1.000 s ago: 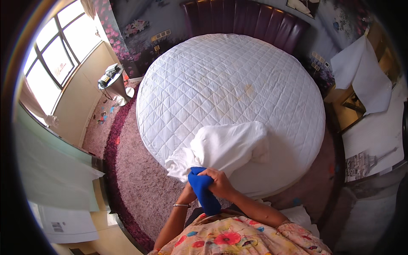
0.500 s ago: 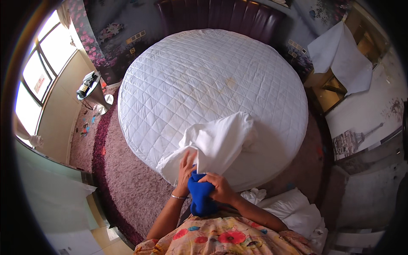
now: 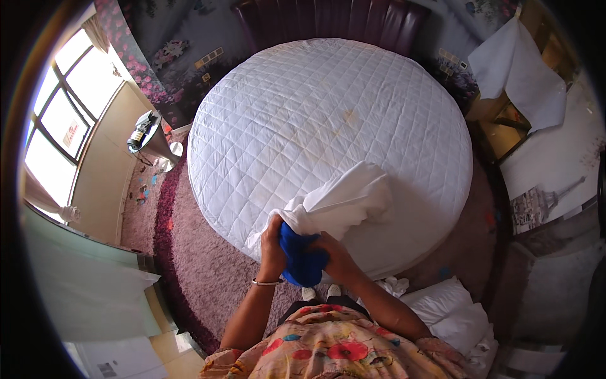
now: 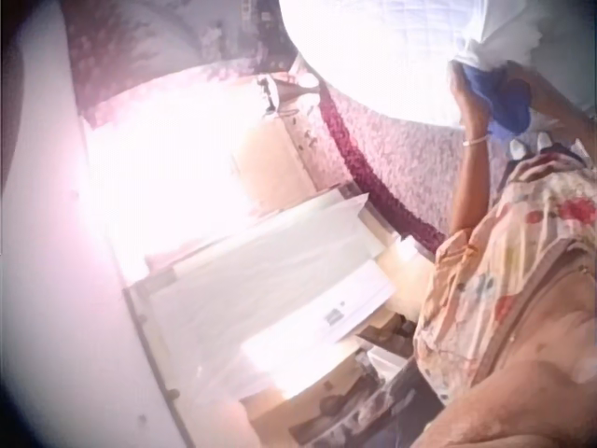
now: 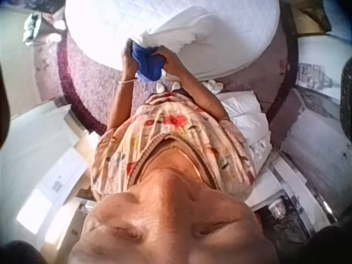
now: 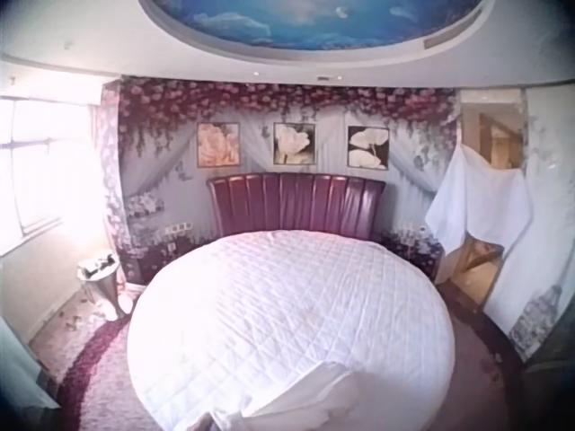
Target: The person wipes a round mattress with a blue cloth, then picks up a white sheet and spreads it over the mattress, smoothing it out.
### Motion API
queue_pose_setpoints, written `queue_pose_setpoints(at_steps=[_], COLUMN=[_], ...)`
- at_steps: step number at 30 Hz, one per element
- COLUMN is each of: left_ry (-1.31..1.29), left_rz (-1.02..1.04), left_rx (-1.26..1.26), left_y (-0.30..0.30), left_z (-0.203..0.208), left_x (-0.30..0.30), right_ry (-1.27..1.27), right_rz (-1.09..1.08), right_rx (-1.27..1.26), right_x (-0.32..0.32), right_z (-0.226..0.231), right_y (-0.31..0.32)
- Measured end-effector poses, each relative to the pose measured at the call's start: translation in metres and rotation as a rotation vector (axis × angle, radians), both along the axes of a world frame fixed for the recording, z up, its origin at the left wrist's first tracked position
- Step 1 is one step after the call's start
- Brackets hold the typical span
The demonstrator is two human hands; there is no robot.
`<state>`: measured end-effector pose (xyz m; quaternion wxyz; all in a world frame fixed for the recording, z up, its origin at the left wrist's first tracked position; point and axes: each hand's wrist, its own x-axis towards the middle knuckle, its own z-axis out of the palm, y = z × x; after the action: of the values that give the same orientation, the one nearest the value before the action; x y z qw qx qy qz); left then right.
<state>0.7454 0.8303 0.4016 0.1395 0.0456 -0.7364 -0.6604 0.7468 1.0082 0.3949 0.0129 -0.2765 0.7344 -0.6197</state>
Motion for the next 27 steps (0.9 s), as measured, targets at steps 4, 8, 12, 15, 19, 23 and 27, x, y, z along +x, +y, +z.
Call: queue_pose_setpoints(at_steps=[4, 8, 12, 15, 19, 23, 27], left_ry=[0.052, 0.074, 0.148, 0.262, -0.001, -0.217, -0.238], left_rz=[-0.018, -0.049, -0.132, -0.224, -0.291, -0.262, -0.25], left_rx=[-0.033, -0.018, -0.25, -0.464, -0.432, -0.222, -0.043], left_y=[0.013, 0.021, 0.032, 0.053, 0.063, 0.073, 0.063], left_z=[0.027, 0.053, 0.038, 0.03, -0.042, -0.073, -0.038], left_x=[-0.011, -0.034, -0.04, -0.033, -0.002, 0.005, 0.002], right_ry=[-0.268, -0.088, -0.001, -0.169, -0.13, -0.05, -0.034], right_rz=[-0.187, -0.255, -0.143, -0.188, -0.114, -0.22, -0.174], right_rx=[-0.135, -0.224, -0.309, -0.435, -0.569, -0.392, -0.143], right_x=[-0.063, -0.101, -0.094, -0.094, -0.089, -0.101, -0.117], right_z=[0.001, 0.127, 0.175, 0.176, 0.179, 0.183, 0.173], right_y=[0.033, 0.032, 0.008, 0.016, 0.013, 0.043, 0.062])
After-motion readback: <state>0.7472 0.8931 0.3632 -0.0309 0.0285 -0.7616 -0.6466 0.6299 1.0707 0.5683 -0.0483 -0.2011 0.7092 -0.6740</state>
